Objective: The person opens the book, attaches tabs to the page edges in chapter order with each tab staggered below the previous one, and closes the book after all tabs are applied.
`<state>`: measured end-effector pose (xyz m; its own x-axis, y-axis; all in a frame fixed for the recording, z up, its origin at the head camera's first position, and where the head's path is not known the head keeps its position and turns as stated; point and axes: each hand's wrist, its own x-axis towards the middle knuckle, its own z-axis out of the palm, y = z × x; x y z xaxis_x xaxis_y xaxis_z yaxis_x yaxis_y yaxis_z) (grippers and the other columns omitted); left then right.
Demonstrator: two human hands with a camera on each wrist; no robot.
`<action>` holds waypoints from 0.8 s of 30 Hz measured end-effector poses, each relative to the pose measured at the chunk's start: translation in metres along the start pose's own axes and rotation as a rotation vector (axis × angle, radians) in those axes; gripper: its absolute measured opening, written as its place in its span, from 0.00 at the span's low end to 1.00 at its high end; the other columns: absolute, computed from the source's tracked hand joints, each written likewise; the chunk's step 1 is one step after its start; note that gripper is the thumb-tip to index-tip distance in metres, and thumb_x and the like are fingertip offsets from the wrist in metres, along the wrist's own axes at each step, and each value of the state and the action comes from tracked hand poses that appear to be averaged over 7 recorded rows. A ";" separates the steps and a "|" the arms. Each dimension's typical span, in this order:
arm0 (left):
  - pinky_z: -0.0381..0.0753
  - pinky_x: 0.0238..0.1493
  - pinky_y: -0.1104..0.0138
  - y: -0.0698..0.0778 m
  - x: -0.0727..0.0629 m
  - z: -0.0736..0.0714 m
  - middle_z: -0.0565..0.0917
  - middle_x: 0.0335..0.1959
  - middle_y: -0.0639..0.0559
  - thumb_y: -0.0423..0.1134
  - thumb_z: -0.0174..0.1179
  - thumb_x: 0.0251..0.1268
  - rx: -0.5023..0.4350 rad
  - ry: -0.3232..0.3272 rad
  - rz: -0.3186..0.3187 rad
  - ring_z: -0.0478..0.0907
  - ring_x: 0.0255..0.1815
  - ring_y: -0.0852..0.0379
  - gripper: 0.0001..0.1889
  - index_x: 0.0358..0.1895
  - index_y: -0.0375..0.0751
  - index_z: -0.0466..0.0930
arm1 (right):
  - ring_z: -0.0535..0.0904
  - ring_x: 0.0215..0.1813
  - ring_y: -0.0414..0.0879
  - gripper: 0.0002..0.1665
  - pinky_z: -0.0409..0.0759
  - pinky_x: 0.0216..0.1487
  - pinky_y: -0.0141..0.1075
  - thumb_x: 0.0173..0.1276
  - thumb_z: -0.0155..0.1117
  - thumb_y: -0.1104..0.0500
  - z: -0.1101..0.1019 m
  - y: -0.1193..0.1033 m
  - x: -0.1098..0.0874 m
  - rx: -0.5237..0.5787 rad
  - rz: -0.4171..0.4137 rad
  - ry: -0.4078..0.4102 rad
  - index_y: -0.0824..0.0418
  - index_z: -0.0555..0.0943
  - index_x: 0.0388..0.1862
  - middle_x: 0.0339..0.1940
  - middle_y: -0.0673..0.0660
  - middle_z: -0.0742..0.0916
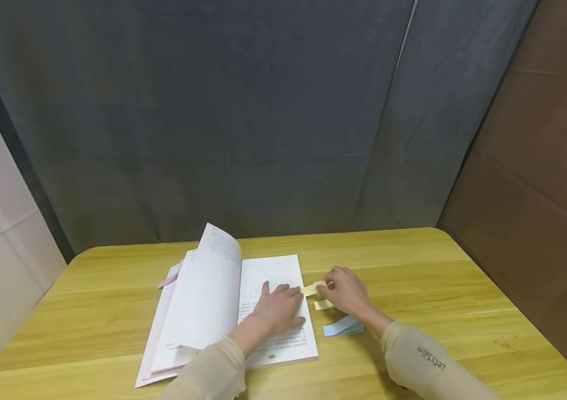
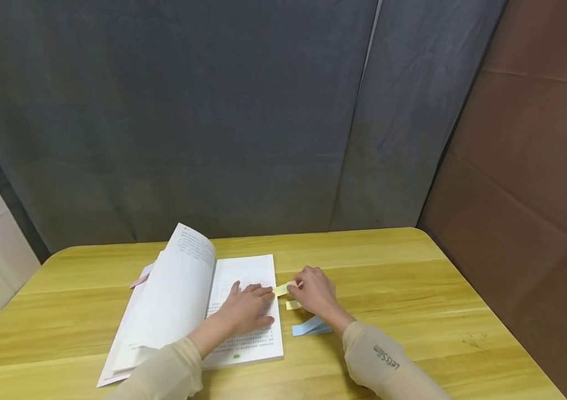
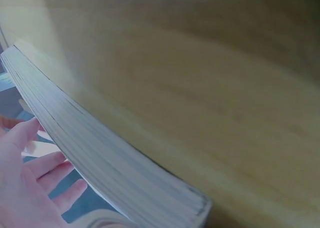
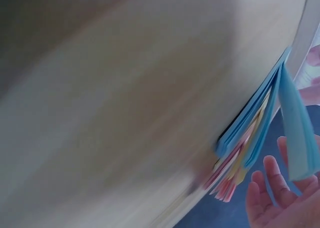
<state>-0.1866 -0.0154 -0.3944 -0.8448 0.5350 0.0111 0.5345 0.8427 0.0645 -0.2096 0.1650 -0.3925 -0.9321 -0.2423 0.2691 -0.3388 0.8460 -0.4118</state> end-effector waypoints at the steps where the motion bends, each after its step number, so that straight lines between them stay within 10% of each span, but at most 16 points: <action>1: 0.52 0.55 0.43 0.000 0.000 0.000 0.69 0.58 0.52 0.55 0.55 0.54 0.001 -0.003 0.001 0.62 0.60 0.49 0.28 0.56 0.44 0.71 | 0.73 0.32 0.42 0.07 0.71 0.26 0.33 0.53 0.65 0.53 0.000 0.001 0.000 -0.003 0.003 -0.001 0.55 0.81 0.24 0.27 0.47 0.78; 12: 0.50 0.58 0.46 -0.001 -0.007 -0.004 0.60 0.64 0.47 0.56 0.51 0.58 -0.118 -0.131 0.008 0.54 0.64 0.49 0.33 0.62 0.38 0.62 | 0.69 0.29 0.41 0.07 0.68 0.24 0.33 0.54 0.63 0.52 -0.005 0.011 0.002 -0.024 0.047 -0.026 0.53 0.82 0.21 0.24 0.45 0.76; 24: 0.56 0.57 0.50 -0.005 -0.001 0.004 0.62 0.63 0.49 0.58 0.47 0.60 -0.031 -0.059 0.072 0.57 0.63 0.49 0.32 0.61 0.38 0.64 | 0.68 0.28 0.41 0.07 0.67 0.24 0.34 0.53 0.63 0.53 -0.003 0.010 0.003 -0.031 0.060 -0.040 0.51 0.80 0.18 0.22 0.44 0.75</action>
<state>-0.1881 -0.0196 -0.3987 -0.8005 0.5979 -0.0420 0.5924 0.7998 0.0968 -0.2153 0.1747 -0.3932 -0.9552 -0.2089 0.2094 -0.2785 0.8737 -0.3987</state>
